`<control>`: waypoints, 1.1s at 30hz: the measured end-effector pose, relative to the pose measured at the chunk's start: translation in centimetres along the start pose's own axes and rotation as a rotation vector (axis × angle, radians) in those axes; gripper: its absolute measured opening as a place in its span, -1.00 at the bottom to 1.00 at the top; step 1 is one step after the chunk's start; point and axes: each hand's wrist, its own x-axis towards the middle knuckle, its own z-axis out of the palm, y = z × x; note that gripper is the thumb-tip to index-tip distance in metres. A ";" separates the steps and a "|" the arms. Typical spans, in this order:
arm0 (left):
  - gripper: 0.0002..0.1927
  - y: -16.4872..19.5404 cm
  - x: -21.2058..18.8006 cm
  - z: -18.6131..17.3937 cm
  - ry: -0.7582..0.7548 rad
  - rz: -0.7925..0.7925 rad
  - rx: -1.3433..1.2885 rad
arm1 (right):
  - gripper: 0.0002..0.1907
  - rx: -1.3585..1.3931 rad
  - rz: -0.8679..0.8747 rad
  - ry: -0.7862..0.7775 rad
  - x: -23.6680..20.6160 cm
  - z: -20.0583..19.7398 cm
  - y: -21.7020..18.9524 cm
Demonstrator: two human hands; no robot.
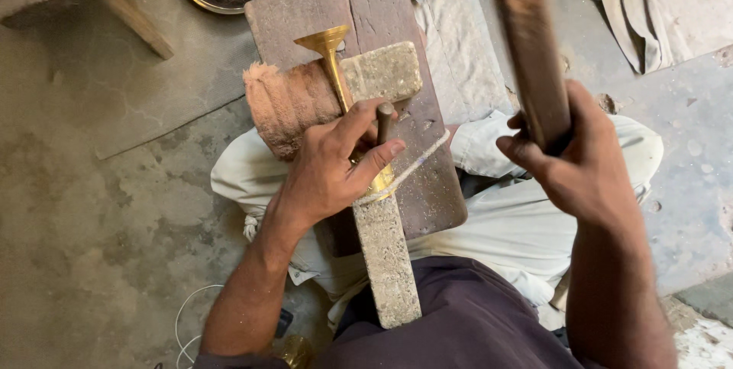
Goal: The person sits on the floor and engraves a decorative pattern into the body of a brass lamp using a small punch held in one hand and a wooden mallet held in the other, repeatedly striking the punch while repositioning it around the lamp surface.
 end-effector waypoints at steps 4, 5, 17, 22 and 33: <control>-0.53 -0.7 0.0 0.3 -0.018 -0.020 0.016 | -0.42 0.036 -0.139 -0.048 1.7 -0.3 -1.4; -0.51 -0.7 0.1 0.3 -0.012 0.000 0.018 | -0.42 0.096 -0.166 -0.049 1.9 -0.1 -1.8; -0.60 -0.8 0.5 0.0 -0.050 -0.041 -0.036 | -0.50 -0.009 -0.178 -0.020 3.9 0.8 -7.1; -0.67 -0.8 0.5 0.0 -0.084 -0.046 -0.038 | -0.66 -0.704 -0.437 -0.053 4.1 0.1 -5.8; -0.60 -0.5 0.5 -0.1 -0.064 -0.062 -0.039 | -0.63 -0.386 -0.344 0.016 4.0 0.5 -4.8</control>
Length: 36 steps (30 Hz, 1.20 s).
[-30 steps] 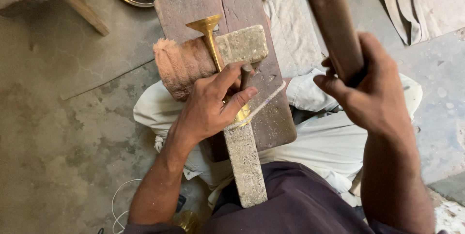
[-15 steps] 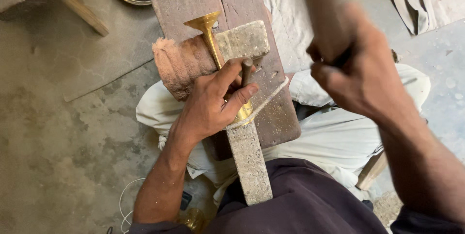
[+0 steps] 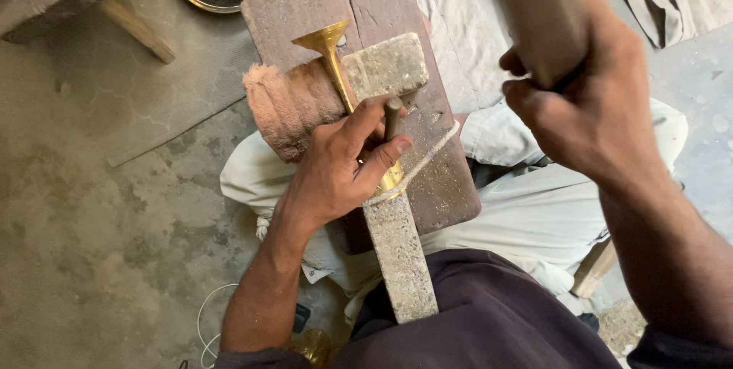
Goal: The person sits on the floor and engraves a decorative pattern into the body of a brass lamp using a small punch held in one hand and a wooden mallet held in the other, repeatedly striking the punch while repositioning it around the lamp surface.
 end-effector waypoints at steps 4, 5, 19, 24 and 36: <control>-0.62 -0.1 -0.1 0.0 -0.005 0.023 -0.006 | -0.70 -0.277 -0.009 -0.175 0.2 -0.2 -0.6; -0.62 -0.2 -0.1 0.0 -0.010 0.020 -0.009 | -0.74 -0.581 -0.076 -0.242 0.3 -0.2 -0.6; -0.75 -0.4 -0.2 -0.3 -0.005 0.035 0.013 | -0.65 -0.328 -0.062 -0.174 -0.8 -1.0 -0.2; -0.76 -1.2 -0.3 -0.3 -0.034 0.049 0.063 | -0.68 -0.394 0.075 -0.266 -1.1 -0.4 -0.8; -0.68 -2.5 -1.8 -0.2 0.055 0.174 -0.023 | -0.68 0.046 0.346 -0.124 0.5 -0.6 -1.0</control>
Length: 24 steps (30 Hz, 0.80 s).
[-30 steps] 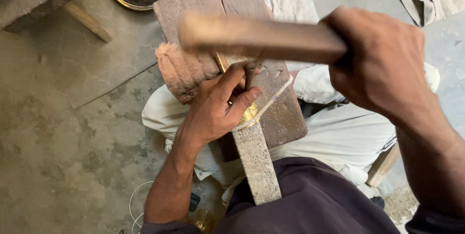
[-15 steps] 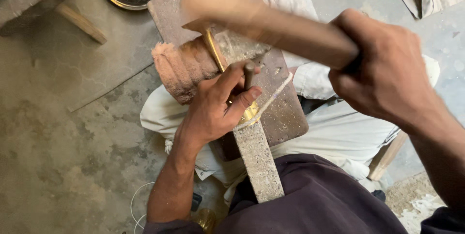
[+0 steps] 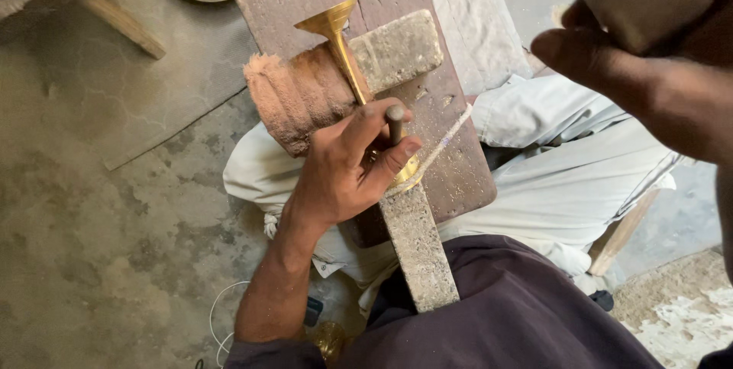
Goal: The person sits on the floor and engraves a decorative pattern into the body of a brass lamp using a small punch held in one hand and a wooden mallet held in the other, repeatedly striking the punch while repositioning it around the lamp surface.
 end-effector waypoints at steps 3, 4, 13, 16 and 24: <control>-0.69 -0.4 -0.1 0.0 -0.018 -0.024 -0.056 | -0.67 0.120 -0.144 -0.006 -0.7 0.3 -1.1; -0.69 -0.4 -0.2 0.0 -0.016 -0.033 -0.059 | -0.69 0.022 -0.136 -0.079 -0.7 0.5 -1.5; -0.67 -1.6 -0.7 0.0 -0.020 0.050 -0.005 | -0.66 -0.463 -0.430 -0.078 -0.2 0.9 -2.1; -0.69 -1.8 -0.9 0.0 -0.005 0.095 0.024 | -0.61 -0.490 -0.405 -0.060 -0.5 1.0 -2.3; -0.64 -1.8 -0.8 -0.3 -0.038 0.014 -0.118 | -0.65 -0.546 -0.399 -0.023 -1.2 1.0 -3.9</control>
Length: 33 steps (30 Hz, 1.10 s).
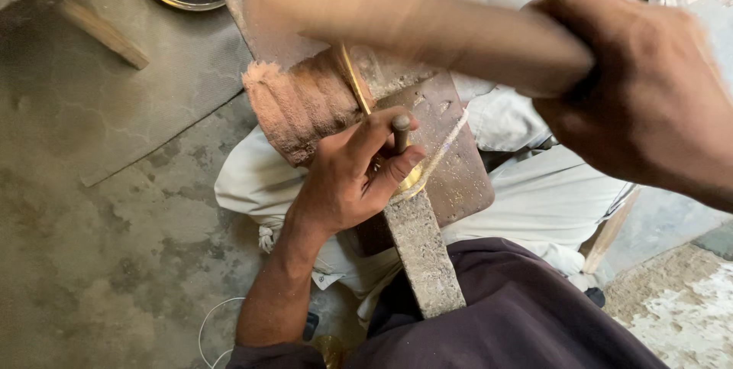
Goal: The person sits on the floor and engraves a decorative pattern into the body of a brass lamp using a small punch held in one hand and a wooden mallet held in the other, repeatedly striking the punch while repositioning it around the lamp surface.
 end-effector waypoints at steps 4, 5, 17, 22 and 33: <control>-0.67 0.0 -0.1 -0.1 -0.003 0.004 0.035 | -0.69 -0.054 -0.006 -0.092 0.2 0.7 0.2; -0.69 0.0 -0.2 -0.2 -0.004 0.007 0.053 | -0.72 -0.340 -0.077 -0.100 0.3 0.8 0.2; -0.68 -0.6 -0.5 -0.1 0.041 0.113 0.045 | -0.60 0.119 0.050 -0.098 0.6 0.3 -0.4; -0.69 -0.4 -0.7 -0.4 -0.011 -0.018 -0.005 | -0.60 0.173 0.115 -0.098 0.1 0.7 -0.6; -0.63 -0.3 -0.4 -0.7 -0.007 0.008 -0.043 | -0.63 -0.134 0.021 -0.067 0.7 0.8 -1.5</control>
